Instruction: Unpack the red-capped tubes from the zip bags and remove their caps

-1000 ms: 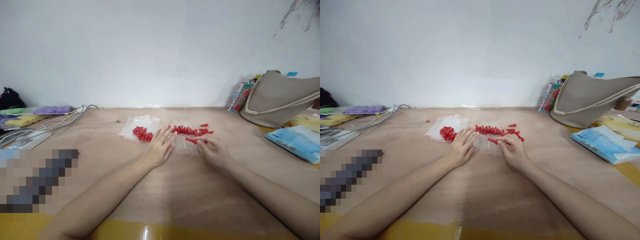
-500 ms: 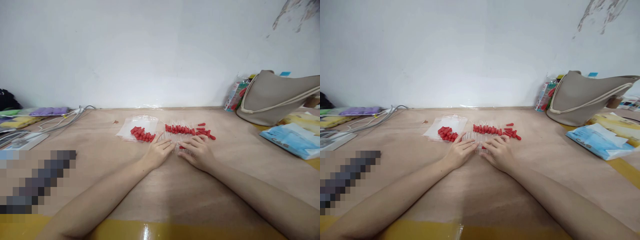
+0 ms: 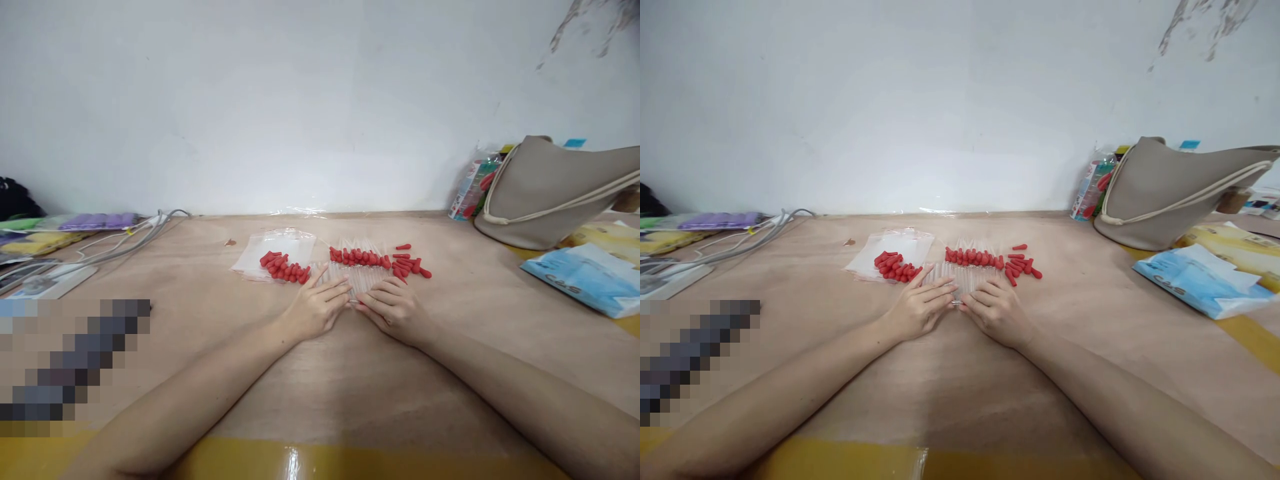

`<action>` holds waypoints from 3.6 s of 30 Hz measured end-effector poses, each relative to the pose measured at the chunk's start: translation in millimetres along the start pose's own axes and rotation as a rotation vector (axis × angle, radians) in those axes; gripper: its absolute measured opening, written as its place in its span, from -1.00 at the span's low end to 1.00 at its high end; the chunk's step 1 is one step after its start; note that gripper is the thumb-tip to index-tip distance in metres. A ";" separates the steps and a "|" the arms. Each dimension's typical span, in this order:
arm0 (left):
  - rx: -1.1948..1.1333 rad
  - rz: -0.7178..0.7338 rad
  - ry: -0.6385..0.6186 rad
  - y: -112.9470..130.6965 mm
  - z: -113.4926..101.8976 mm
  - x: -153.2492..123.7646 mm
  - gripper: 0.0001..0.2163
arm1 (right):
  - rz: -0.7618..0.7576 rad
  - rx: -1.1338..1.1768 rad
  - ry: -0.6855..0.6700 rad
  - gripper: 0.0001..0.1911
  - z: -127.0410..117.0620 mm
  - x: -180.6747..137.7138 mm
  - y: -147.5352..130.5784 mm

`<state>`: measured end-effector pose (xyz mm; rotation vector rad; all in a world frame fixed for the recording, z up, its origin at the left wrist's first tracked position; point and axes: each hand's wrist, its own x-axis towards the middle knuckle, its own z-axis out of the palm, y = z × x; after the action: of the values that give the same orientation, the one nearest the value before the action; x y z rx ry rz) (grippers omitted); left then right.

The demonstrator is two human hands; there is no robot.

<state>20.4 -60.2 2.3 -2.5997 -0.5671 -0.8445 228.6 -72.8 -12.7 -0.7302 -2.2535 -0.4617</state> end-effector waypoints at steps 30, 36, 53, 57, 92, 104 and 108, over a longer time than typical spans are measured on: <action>-0.122 -0.220 0.170 -10.3 3.7 -5.0 -0.85 | 0.274 -0.073 0.160 -0.81 -22.3 -17.0 36.9; -0.092 -0.403 0.199 -14.0 22.4 1.7 -0.71 | 1.025 -0.086 0.231 -0.64 -28.2 -34.6 105.2; -0.086 -0.204 0.051 -6.3 33.8 12.1 -0.82 | 1.223 0.040 -0.188 -0.67 -24.4 -32.8 113.2; -0.177 -0.201 0.012 -5.1 30.3 12.4 -0.82 | 1.170 0.019 -0.199 -0.63 -23.6 -32.7 111.8; -0.147 -0.325 -0.175 -1.5 12.3 9.6 -0.67 | 0.761 -0.156 -0.207 -0.75 -4.0 4.5 74.7; 0.126 -0.304 0.128 -1.9 14.7 9.5 -0.58 | 0.439 0.229 0.139 -0.80 -18.2 0.1 35.5; 0.184 -0.226 0.131 -3.6 15.4 7.9 -0.75 | 0.325 0.233 0.063 -0.80 -13.1 -8.5 22.1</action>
<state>31.9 -48.3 -3.9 -2.3254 -0.8680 -0.9744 254.1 -65.5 -7.5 -0.9222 -2.0358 -0.0630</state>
